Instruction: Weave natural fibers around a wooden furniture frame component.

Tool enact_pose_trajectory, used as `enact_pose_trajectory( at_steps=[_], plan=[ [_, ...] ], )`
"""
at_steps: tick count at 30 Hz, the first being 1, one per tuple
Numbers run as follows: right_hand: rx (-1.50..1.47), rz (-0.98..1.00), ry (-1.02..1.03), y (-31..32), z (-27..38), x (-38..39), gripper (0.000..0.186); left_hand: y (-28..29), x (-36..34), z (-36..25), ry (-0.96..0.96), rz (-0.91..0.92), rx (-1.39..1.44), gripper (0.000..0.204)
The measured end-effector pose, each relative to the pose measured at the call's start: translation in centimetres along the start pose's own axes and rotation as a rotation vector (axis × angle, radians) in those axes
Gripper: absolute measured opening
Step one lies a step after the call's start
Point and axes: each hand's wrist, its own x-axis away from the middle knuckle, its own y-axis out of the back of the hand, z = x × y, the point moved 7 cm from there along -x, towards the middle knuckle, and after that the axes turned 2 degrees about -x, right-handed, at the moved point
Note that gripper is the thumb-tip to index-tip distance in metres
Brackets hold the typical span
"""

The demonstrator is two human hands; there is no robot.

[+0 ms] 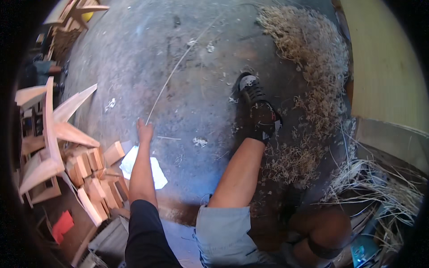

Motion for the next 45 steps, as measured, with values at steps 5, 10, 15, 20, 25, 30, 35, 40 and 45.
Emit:
enact_pose_trajectory(
  at_steps=[5,10,15,20,25,30,35,40,45],
  plan=[
    [-0.286,-0.054,0.002,-1.4,0.7,0.0,0.027,-3.4,-1.0,0.4,0.022,0.134,-0.062,0.051],
    [-0.552,-0.148,0.099,0.6,1.9,-0.6,0.024,-3.5,1.0,0.7,0.134,0.192,-0.12,0.023],
    [-0.826,-0.319,0.199,4.2,2.6,1.5,0.022,0.4,8.0,-11.4,-0.158,0.121,-0.082,0.018],
    [-0.64,-0.446,0.207,11.4,5.9,2.4,0.022,16.0,21.7,-27.4,-0.432,0.11,0.338,0.021],
    [-1.435,-0.119,0.436,26.2,27.2,16.5,0.028,27.6,42.0,-34.4,-0.839,0.307,0.677,0.014],
    [-1.777,-0.024,0.823,29.2,32.5,20.8,0.026,27.5,49.9,-27.5,-0.723,0.459,0.6,0.013],
    [-1.903,0.01,1.115,31.7,28.9,24.4,0.026,27.5,51.5,-14.3,-0.469,0.266,0.409,0.017],
    [-1.874,-0.144,1.091,30.9,24.5,22.2,0.027,29.3,56.5,-8.5,-0.197,0.144,0.464,0.014],
    [-1.938,0.0,1.025,28.2,20.8,15.7,0.023,31.2,59.2,-7.1,-0.172,-0.024,0.499,0.015]
  ],
)
